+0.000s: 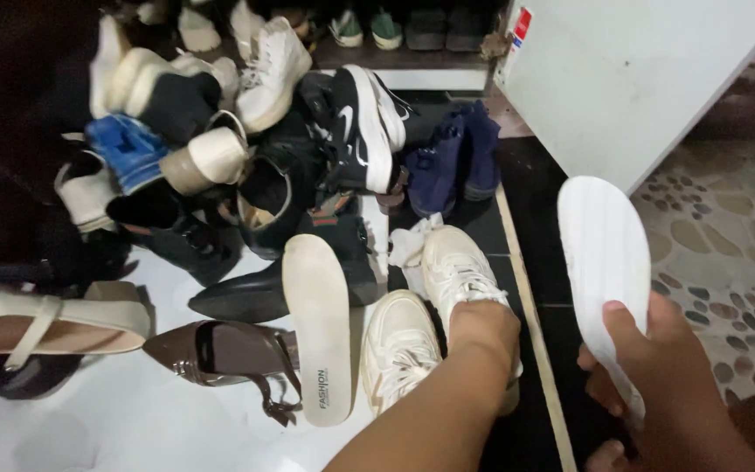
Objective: Cleaning a white sneaker with a cloth and inserting insoles into it
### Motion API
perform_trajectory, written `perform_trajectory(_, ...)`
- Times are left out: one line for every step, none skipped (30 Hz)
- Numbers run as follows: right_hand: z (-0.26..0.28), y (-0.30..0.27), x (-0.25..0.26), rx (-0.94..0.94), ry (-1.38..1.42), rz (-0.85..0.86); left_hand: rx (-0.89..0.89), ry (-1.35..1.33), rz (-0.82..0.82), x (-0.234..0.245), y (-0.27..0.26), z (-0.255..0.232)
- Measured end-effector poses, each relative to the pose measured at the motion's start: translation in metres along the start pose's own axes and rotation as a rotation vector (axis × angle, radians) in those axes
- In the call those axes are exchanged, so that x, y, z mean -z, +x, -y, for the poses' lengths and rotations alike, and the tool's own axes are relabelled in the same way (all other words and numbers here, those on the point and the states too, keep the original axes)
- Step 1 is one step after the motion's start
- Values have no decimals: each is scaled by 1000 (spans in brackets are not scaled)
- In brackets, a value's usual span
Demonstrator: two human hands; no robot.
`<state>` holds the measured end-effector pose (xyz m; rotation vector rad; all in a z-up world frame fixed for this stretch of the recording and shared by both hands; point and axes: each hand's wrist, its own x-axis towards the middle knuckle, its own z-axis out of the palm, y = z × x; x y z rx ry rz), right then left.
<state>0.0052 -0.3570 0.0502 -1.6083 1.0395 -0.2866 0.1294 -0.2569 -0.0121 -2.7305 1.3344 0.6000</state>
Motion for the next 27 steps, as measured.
perform_trajectory(6, -5, 0, -11, -2, -6, -8, -2, 9, 3, 2, -1)
perform_trajectory(13, -10, -1, -3, -59, -4, -41, 60, 67, 7, 3, -1)
perform_trajectory(20, -15, -3, 5, -116, -1, -75, 122, 126, 10, 3, -1)
perform_trajectory(24, -15, -5, 3, -121, 1, -75, 117, 128, 5, 10, 2)
perform_trajectory(28, -15, -6, 40, -183, -21, -124, 116, 54, -1, 16, 5)
perform_trajectory(31, -16, -8, 70, -240, -42, -175, 118, -13, -8, 22, 7)
perform_trajectory(28, -16, -8, 62, -241, -41, -177, 117, -5, -5, 18, 10)
perform_trajectory(26, -15, -9, 76, -257, -65, -209, 131, -14, 0, 14, 14)
perform_trajectory(24, -16, -11, 89, -274, -88, -241, 146, -23, 4, 9, 18)
perform_trajectory(23, -16, -13, 96, -280, -75, -227, 139, -24, 8, 3, 23)
perform_trajectory(22, -17, -15, 95, -267, -98, -269, 131, -74, 12, -4, 27)
perform_trajectory(21, -18, -18, 92, -250, -121, -313, 126, -123, 16, -11, 33)
perform_trajectory(23, -20, -21, 96, -253, -109, -301, 123, -122, 22, -19, 38)
perform_trajectory(24, -22, -23, 108, -240, -123, -317, 137, -203, 30, -26, 43)
perform_trajectory(26, -25, -24, 119, -228, -138, -334, 152, -283, 37, -34, 46)
perform_trajectory(25, -26, -23, 128, -227, -132, -325, 154, -289, 41, -35, 51)
perform_trajectory(23, -26, -21, 170, -197, -115, -324, 132, -386, 46, -36, 56)
perform_trajectory(23, -27, -19, 214, -165, -100, -324, 112, -486, 51, -37, 60)
perform_trajectory(29, -27, -17, 225, -163, -97, -317, 116, -495, 59, -39, 66)
perform_trajectory(33, -28, -14, 214, -67, -67, -329, 112, -625, 66, -41, 71)
perform_trajectory(37, -29, -11, 203, 30, -36, -341, 107, -756, 73, -43, 76)
perform_trajectory(40, -15, 1, 211, 34, -33, -338, 114, -762, 86, -54, 81)
perform_trajectory(43, -2, 13, 183, 92, 49, -357, 37, -856, 98, -66, 86)
perform_trajectory(46, 12, 24, 154, 149, 133, -374, -40, -950, 110, -78, 91)
perform_trajectory(51, 8, 27, 162, 151, 138, -369, -34, -956, 118, -89, 95)
perform_trajectory(56, 5, 30, 239, 163, 224, -344, -76, -964, 126, -100, 98)
perform_trajectory(61, 2, 33, 315, 175, 310, -319, -118, -972, 134, -111, 102)
